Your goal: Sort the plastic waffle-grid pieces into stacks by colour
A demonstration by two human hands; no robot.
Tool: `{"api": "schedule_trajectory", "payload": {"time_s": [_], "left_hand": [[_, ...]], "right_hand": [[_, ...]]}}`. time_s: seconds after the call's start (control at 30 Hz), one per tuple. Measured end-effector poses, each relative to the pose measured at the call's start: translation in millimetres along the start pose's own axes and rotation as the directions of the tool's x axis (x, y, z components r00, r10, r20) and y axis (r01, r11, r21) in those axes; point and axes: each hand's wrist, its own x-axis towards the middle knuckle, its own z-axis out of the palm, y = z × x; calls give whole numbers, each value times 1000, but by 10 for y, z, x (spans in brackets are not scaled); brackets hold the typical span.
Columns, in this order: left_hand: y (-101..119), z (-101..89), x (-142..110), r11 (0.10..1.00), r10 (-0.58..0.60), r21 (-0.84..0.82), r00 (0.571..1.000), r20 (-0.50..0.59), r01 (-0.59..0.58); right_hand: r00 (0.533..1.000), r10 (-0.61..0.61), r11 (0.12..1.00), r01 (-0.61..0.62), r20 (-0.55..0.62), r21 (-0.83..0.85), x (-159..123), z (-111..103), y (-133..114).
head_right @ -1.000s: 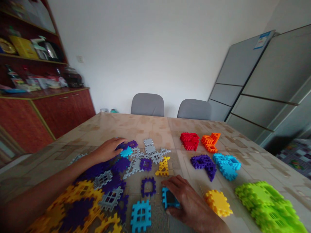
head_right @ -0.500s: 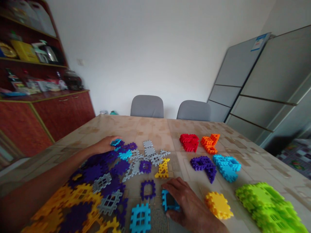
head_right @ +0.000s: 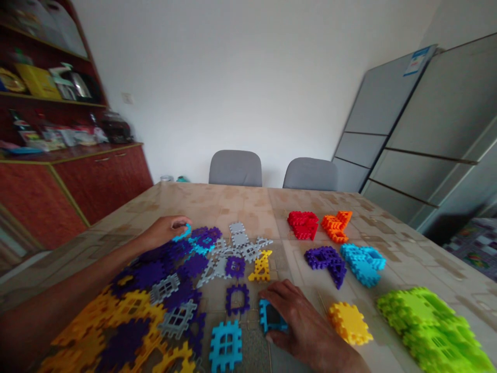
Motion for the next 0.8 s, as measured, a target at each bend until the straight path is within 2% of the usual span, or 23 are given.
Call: {"api": "schedule_trajectory", "payload": {"time_s": [0.13, 0.23, 0.4, 0.57, 0.7, 0.8], "left_hand": [[18, -21, -115, 995, -40, -95, 996, -82, 32], [30, 10, -241, 990, -42, -140, 996, -83, 30], [99, -14, -427, 993, 57, -106, 998, 21, -55], [141, -132, -500, 986, 162, -55, 970, 182, -155], [118, -167, -440, 985, 172, -14, 963, 209, -173], [174, -129, -422, 988, 148, 9, 972, 183, -152]], "right_hand": [[1000, -14, 1000, 14, -4, -7, 9, 19, 19], [1000, -15, 1000, 15, -11, -4, 11, 18, 13], [1000, -27, 1000, 27, -13, 5, 0, 7, 1], [998, -48, 999, 47, -34, -15, -8, 53, 73], [998, -40, 999, 39, -43, -20, -12, 73, 100], [998, -47, 999, 47, -48, -6, -17, 60, 87]]}}
